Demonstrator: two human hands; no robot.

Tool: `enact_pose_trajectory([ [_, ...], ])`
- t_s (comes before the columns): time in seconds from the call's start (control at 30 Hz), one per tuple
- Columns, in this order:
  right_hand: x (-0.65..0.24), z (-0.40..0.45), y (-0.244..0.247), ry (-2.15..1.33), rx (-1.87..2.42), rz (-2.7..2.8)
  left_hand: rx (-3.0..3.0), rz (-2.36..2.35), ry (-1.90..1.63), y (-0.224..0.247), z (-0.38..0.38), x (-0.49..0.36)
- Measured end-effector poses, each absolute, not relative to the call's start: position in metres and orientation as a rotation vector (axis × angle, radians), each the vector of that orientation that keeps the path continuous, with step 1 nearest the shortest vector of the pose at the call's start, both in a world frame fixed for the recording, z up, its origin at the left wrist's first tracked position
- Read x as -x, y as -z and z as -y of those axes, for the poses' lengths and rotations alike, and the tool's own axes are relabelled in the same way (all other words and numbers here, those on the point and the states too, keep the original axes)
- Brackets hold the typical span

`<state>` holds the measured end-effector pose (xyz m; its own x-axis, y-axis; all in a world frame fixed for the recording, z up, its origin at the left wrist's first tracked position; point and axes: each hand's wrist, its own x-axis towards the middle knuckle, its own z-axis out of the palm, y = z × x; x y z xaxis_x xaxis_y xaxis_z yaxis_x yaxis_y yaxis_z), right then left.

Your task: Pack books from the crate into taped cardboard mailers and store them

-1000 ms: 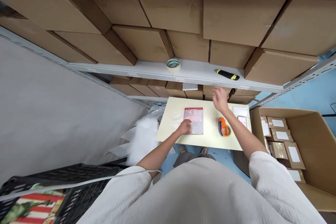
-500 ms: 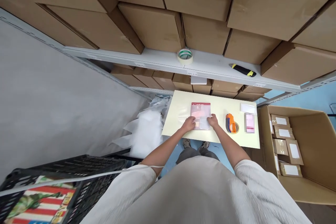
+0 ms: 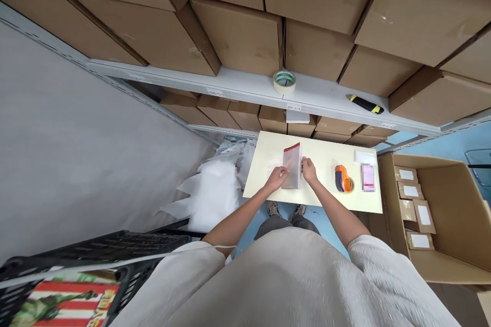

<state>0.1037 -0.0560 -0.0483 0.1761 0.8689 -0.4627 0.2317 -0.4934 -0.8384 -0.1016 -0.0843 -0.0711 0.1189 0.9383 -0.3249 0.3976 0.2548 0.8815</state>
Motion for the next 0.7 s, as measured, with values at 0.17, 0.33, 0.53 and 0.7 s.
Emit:
enact_pose_trajectory([
  [0.17, -0.063, 0.054, 0.043, -1.653, 1.598, 0.843, -1.101, -1.392, -0.864, 0.054, 0.083, 0.137],
  [0.33, -0.048, 0.059, 0.067, -1.627, 1.854, 0.827, -1.033, -1.44, -0.862, 0.057, 0.086, 0.175],
  [0.53, -0.034, 0.075, 0.099, -1.519, 2.119, 0.991, -0.976, -1.702, -0.72, 0.081, 0.088, 0.212],
  [0.7, -0.017, 0.081, 0.112, -1.498, 2.143, 1.059, -0.976, -1.734, -0.589, 0.103, 0.084, 0.232],
])
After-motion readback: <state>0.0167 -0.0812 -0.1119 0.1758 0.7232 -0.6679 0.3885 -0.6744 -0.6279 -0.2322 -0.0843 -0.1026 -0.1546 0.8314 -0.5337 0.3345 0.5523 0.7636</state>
